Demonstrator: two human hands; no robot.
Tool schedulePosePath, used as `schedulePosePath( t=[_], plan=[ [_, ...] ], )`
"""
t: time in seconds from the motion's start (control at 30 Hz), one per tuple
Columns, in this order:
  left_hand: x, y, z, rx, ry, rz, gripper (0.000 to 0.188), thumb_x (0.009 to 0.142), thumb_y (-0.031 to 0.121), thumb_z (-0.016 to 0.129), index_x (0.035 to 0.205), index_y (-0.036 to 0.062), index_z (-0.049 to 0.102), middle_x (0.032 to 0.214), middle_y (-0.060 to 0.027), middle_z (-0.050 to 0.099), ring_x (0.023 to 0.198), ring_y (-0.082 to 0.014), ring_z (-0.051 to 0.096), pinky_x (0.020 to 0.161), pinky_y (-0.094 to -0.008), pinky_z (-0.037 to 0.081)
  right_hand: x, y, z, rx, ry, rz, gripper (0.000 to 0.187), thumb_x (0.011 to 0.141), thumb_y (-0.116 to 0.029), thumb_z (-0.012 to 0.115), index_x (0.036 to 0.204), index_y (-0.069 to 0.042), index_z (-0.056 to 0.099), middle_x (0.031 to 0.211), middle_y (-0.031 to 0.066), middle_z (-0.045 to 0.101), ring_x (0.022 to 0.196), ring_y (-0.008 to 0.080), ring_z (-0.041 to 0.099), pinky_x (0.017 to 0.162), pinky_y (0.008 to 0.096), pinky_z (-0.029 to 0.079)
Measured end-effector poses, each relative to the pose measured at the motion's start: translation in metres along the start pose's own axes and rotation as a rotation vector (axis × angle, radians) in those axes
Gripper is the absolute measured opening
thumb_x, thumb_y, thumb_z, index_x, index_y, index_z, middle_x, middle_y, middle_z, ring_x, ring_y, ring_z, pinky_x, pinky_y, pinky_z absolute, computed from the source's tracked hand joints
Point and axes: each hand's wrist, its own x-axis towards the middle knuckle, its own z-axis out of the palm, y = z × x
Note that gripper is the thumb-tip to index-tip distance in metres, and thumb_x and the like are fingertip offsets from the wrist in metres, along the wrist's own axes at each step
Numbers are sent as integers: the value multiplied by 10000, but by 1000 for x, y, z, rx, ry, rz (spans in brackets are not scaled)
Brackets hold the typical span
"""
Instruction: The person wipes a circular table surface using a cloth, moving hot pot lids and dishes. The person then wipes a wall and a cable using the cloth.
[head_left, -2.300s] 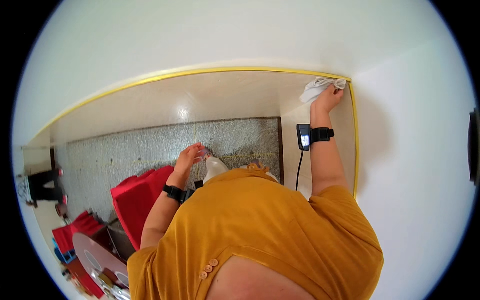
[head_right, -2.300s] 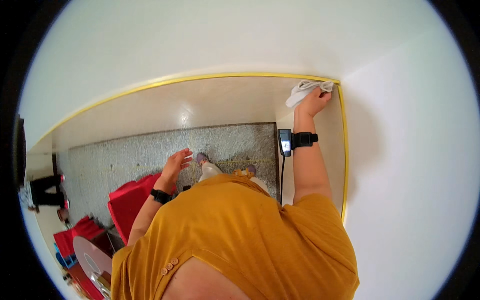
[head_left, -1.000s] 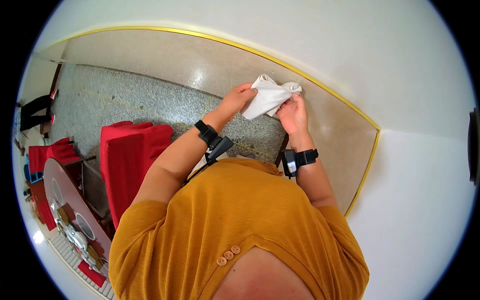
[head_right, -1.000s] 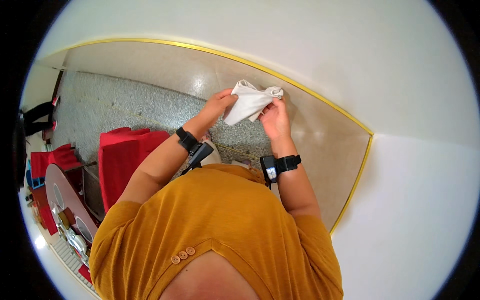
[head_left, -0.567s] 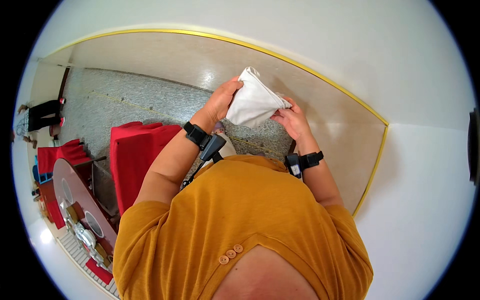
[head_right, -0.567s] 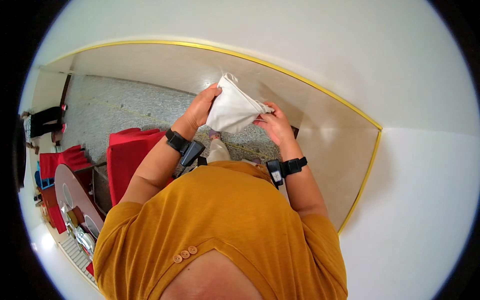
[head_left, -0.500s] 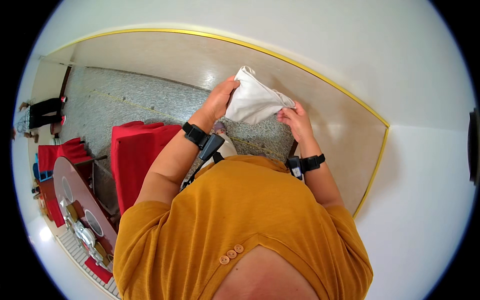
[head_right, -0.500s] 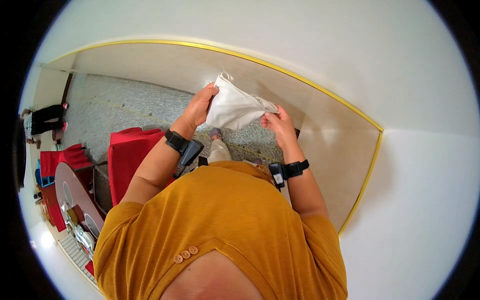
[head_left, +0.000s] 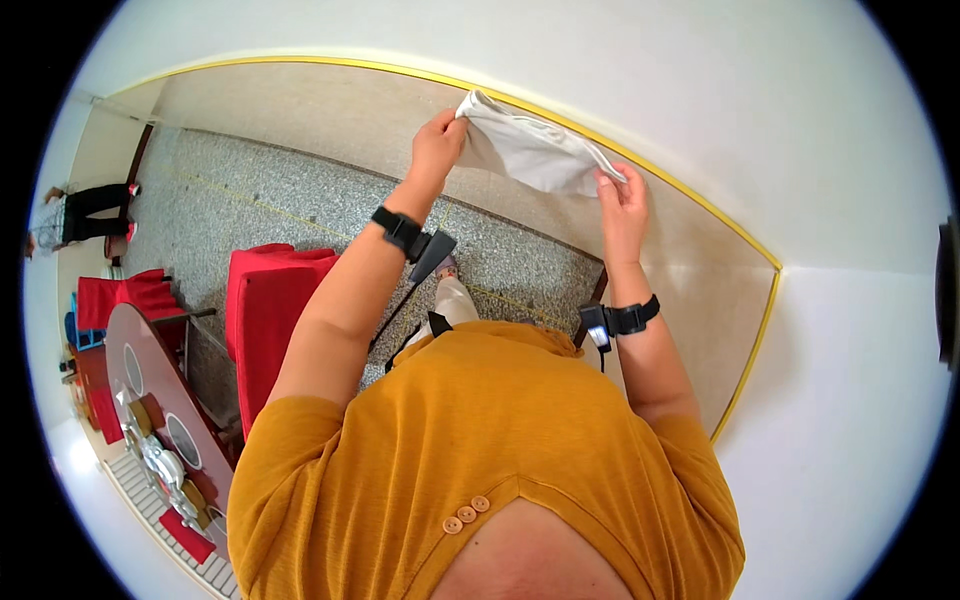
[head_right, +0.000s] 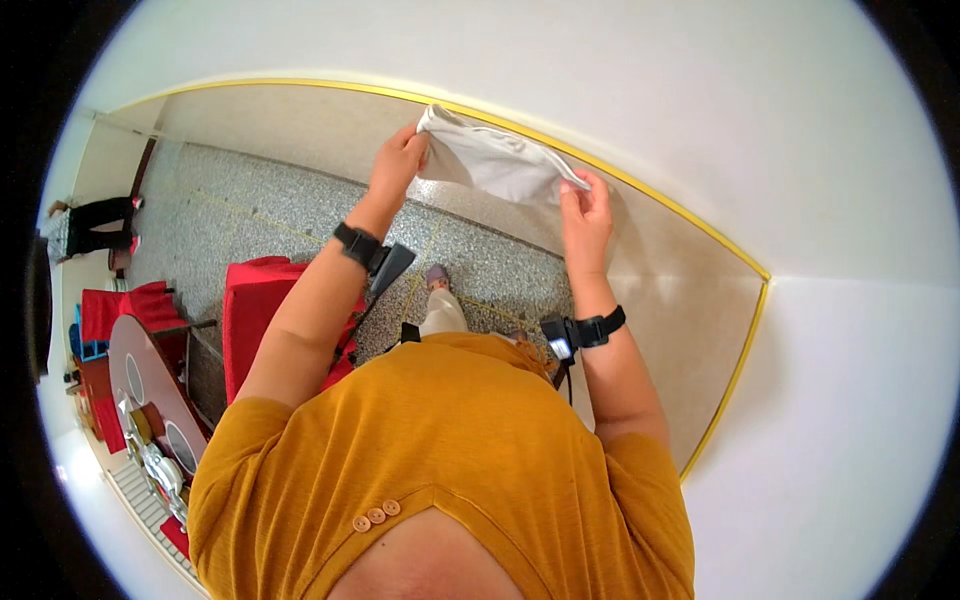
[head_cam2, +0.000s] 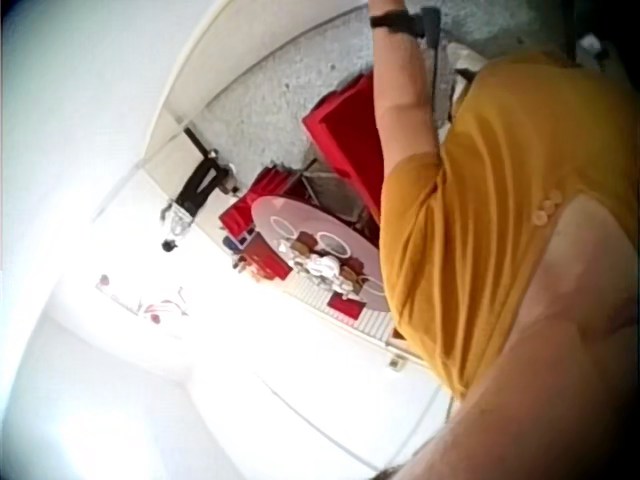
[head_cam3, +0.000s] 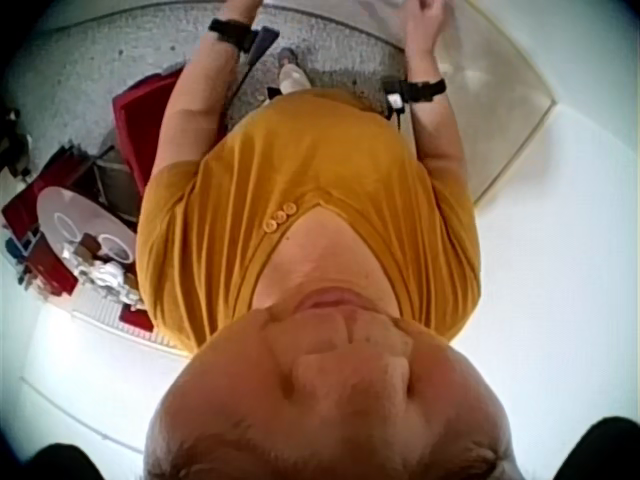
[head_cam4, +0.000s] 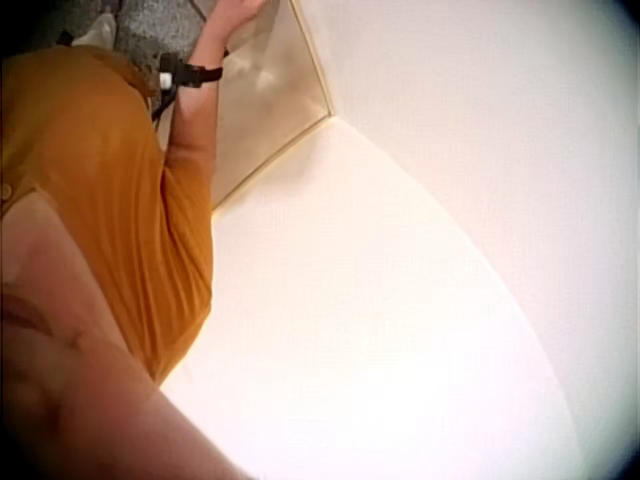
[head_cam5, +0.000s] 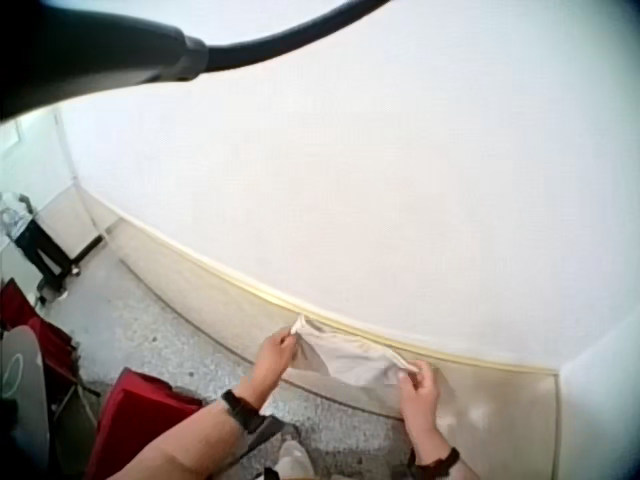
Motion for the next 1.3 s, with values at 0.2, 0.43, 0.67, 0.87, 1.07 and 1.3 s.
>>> schedulePosePath(
  t=[0.2, 0.43, 0.67, 0.87, 1.07, 1.3],
  plan=[
    [10, -8, 40, -584, 223, 12, 282, 914, 93, 496, 1173, -18, 494, 1089, -97, 588, 978, -197, 604, 902, -329, 513, 0, 7, 0, -260, -185, -106, 241, 812, -43, 601, 1047, -33, 654, 1010, 70, 590, 966, 185, 565, 871, 297, 429],
    [28, -28, 55, -1090, 34, -338, 455, 911, 237, 616, 1243, 25, 388, 1106, -67, 476, 940, -224, 527, 906, -414, 497, 7, 18, 2, -559, -221, -419, 512, 775, -61, 621, 1281, -60, 539, 1150, 147, 527, 1067, 322, 521, 974, 376, 384],
    [5, 7, 78, -1193, -63, -540, 556, 942, 458, 495, 1270, 33, 353, 1283, -118, 328, 1145, -343, 425, 991, -633, 381, 11, 20, -3, -566, -301, -321, 536, 794, -12, 568, 1324, -32, 489, 1260, 162, 536, 1181, 277, 510, 1014, 360, 378],
    [13, 17, 85, -1232, -353, -441, 713, 936, 594, 302, 1420, 71, 305, 1486, -203, 242, 1319, -413, 299, 1000, -656, 323, 13, 26, -4, -462, -294, -219, 484, 802, -69, 589, 1282, -33, 529, 1243, 174, 561, 1178, 314, 515, 1002, 386, 390],
    [25, 18, 87, -1435, -202, -318, 598, 981, 508, 292, 1353, 55, 412, 1376, -137, 450, 1230, -321, 465, 1013, -528, 407, 30, 21, 16, -281, -355, -40, 390, 849, -65, 556, 1229, 25, 546, 1186, 134, 608, 1118, 237, 564, 966, 336, 424],
    [49, 4, 46, -1364, 44, -174, 478, 1016, 383, 279, 1330, 57, 434, 1334, -112, 497, 1200, -269, 495, 1023, -414, 427, 42, 20, 74, -238, -549, 5, 380, 888, -66, 524, 1257, 24, 523, 1240, 137, 585, 1151, 204, 551, 999, 319, 403]
  ],
)
